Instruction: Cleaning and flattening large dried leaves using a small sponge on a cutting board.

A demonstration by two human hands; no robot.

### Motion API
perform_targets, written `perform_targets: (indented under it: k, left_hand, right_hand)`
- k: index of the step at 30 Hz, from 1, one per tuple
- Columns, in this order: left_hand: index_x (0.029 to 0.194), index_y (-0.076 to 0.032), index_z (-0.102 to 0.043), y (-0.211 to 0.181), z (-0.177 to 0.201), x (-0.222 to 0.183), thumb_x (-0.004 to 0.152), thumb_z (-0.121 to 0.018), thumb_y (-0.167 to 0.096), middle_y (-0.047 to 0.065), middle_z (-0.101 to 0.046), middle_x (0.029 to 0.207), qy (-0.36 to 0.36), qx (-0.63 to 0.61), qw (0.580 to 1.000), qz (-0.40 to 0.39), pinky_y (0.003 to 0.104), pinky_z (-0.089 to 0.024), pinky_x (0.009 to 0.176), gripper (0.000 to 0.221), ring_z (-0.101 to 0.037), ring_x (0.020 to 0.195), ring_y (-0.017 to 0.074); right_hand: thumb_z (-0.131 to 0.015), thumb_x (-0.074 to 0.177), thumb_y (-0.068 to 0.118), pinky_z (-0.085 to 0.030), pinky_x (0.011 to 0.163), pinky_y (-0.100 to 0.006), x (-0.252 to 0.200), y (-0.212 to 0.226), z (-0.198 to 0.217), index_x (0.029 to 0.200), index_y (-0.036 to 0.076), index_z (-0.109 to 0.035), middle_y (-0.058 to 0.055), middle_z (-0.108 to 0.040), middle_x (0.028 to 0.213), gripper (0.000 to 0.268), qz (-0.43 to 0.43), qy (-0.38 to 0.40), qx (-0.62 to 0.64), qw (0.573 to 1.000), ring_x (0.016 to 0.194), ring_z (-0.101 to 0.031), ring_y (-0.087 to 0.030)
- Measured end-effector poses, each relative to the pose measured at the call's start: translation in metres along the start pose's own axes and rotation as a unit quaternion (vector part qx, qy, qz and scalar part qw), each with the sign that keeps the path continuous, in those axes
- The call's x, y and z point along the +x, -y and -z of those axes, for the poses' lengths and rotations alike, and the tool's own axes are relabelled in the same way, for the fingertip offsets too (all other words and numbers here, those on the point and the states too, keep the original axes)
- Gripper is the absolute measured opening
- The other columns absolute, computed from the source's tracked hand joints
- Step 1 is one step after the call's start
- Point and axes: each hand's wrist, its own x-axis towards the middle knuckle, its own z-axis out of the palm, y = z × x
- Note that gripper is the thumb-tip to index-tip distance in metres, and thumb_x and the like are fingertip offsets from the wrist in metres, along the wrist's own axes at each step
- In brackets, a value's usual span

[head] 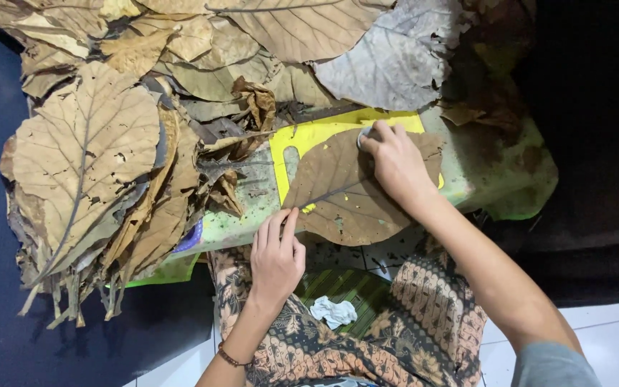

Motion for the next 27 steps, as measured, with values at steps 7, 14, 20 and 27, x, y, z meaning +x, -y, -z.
perform_targets:
  k: [7,14,20,27]
  left_hand:
    - [0.131,-0.002,-0.064,-0.004,0.001,0.0,0.087,-0.055,-0.002,0.014,-0.061,0.123,-0.02,0.013,1.0,-0.007,0.04,-0.048,0.103,0.045,-0.059,0.116,0.0299]
    - [0.131,-0.001,-0.064,-0.007,0.002,0.0,0.086,-0.054,-0.002,0.014,-0.061,0.123,0.0,0.007,1.0,0.007,0.042,-0.047,0.103,0.047,-0.057,0.118,0.0312]
    - [0.131,-0.002,-0.065,-0.009,0.006,0.0,0.086,-0.055,-0.002,0.014,-0.061,0.124,0.009,0.002,1.0,0.018,0.042,-0.047,0.103,0.046,-0.057,0.119,0.0311]
    - [0.13,-0.001,-0.066,-0.008,0.007,0.004,0.087,-0.055,0.0,0.014,-0.063,0.122,0.014,-0.013,1.0,0.023,0.042,-0.048,0.103,0.045,-0.059,0.117,0.031]
  right_hand:
    - [-0.065,0.09,0.005,-0.051,0.083,-0.037,0.013,-0.032,-0.05,0.109,0.018,-0.078,-0.005,-0.056,0.108,0.026,-0.013,-0.032,-0.076,0.997,0.088,-0.062,-0.028]
    - [-0.065,0.09,0.01,-0.051,0.075,-0.035,-0.016,0.048,0.01,0.109,0.015,-0.076,-0.01,-0.057,0.108,0.022,0.052,-0.03,-0.086,0.995,0.091,-0.062,-0.03]
    - [-0.062,0.087,0.005,-0.05,0.078,-0.036,-0.043,0.041,0.007,0.114,0.013,-0.074,-0.009,-0.06,0.104,0.03,0.072,0.021,-0.024,0.997,0.094,-0.06,-0.031]
    - [-0.065,0.09,0.004,-0.054,0.086,-0.034,-0.032,-0.007,0.009,0.112,0.018,-0.077,-0.007,-0.06,0.116,0.028,-0.058,-0.006,-0.053,0.997,0.101,-0.063,-0.031]
